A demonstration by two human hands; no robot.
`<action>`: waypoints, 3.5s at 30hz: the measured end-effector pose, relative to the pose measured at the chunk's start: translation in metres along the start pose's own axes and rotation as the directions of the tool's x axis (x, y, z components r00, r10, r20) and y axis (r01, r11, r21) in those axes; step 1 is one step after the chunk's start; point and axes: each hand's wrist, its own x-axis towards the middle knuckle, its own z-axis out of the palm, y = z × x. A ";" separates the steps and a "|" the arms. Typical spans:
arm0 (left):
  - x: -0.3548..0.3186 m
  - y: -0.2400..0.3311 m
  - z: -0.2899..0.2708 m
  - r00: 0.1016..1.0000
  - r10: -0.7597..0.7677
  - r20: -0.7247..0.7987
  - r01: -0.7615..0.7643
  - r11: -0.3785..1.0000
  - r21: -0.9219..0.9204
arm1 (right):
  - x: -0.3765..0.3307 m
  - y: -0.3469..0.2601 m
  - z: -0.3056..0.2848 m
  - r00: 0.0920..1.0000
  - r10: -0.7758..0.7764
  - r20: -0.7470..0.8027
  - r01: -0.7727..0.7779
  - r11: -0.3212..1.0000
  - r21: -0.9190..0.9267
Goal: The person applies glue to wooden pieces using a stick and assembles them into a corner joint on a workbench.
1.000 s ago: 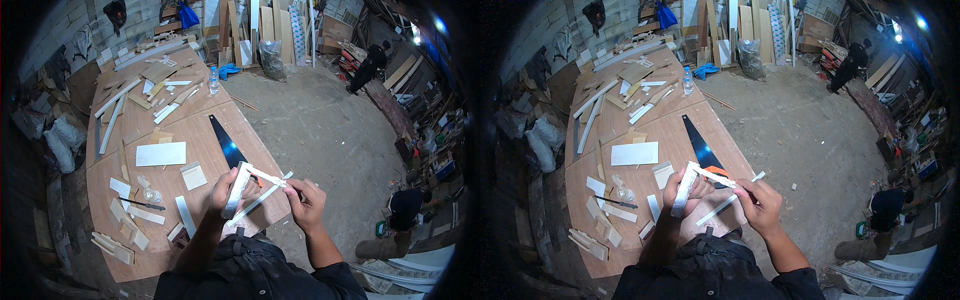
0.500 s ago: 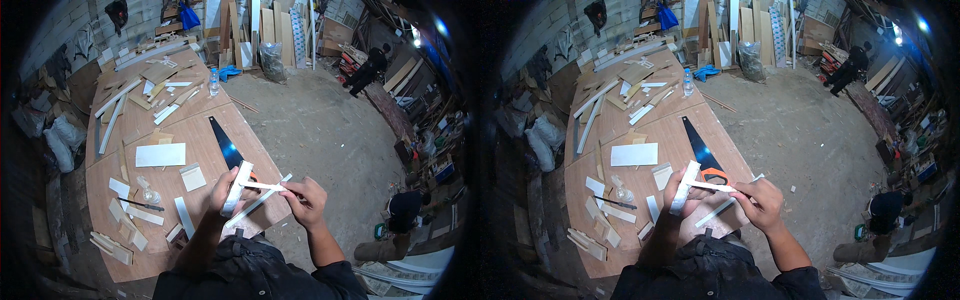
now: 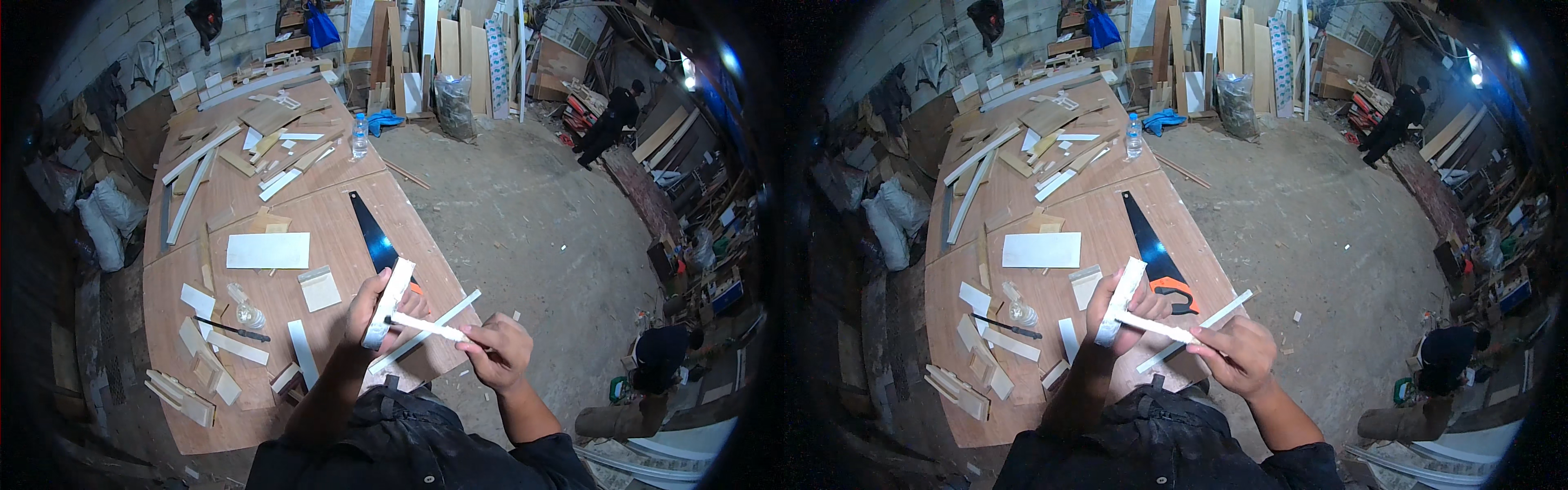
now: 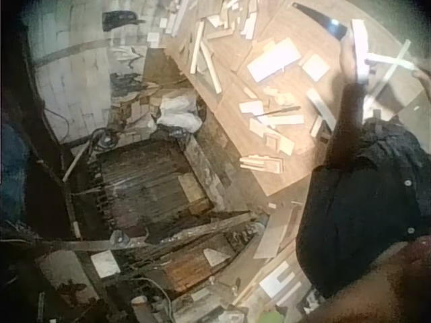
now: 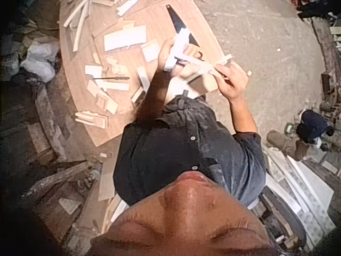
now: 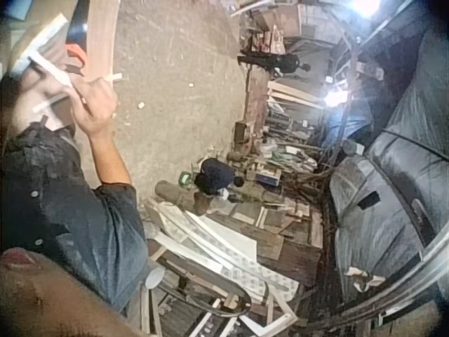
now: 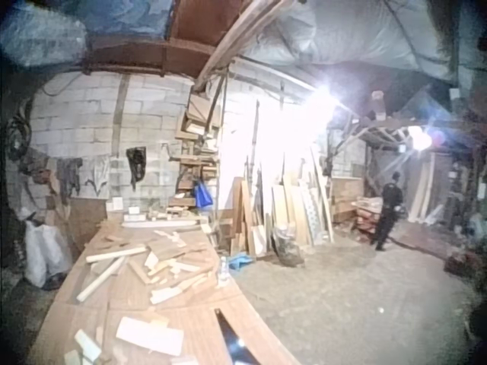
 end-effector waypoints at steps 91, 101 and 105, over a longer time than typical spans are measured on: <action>-0.004 -0.023 0.019 0.994 -0.090 0.064 0.083 0.992 0.096 | -0.011 -0.011 -0.026 0.993 0.042 0.108 -0.039 0.999 -0.032; -0.008 -0.022 0.023 0.996 -0.075 -0.043 0.077 0.996 0.048 | -0.012 -0.016 -0.025 0.994 -0.059 0.092 0.059 0.998 -0.001; -0.010 -0.015 0.033 0.992 -0.102 -0.068 0.109 0.988 0.107 | -0.010 -0.013 -0.022 0.996 0.006 0.093 0.003 0.996 -0.090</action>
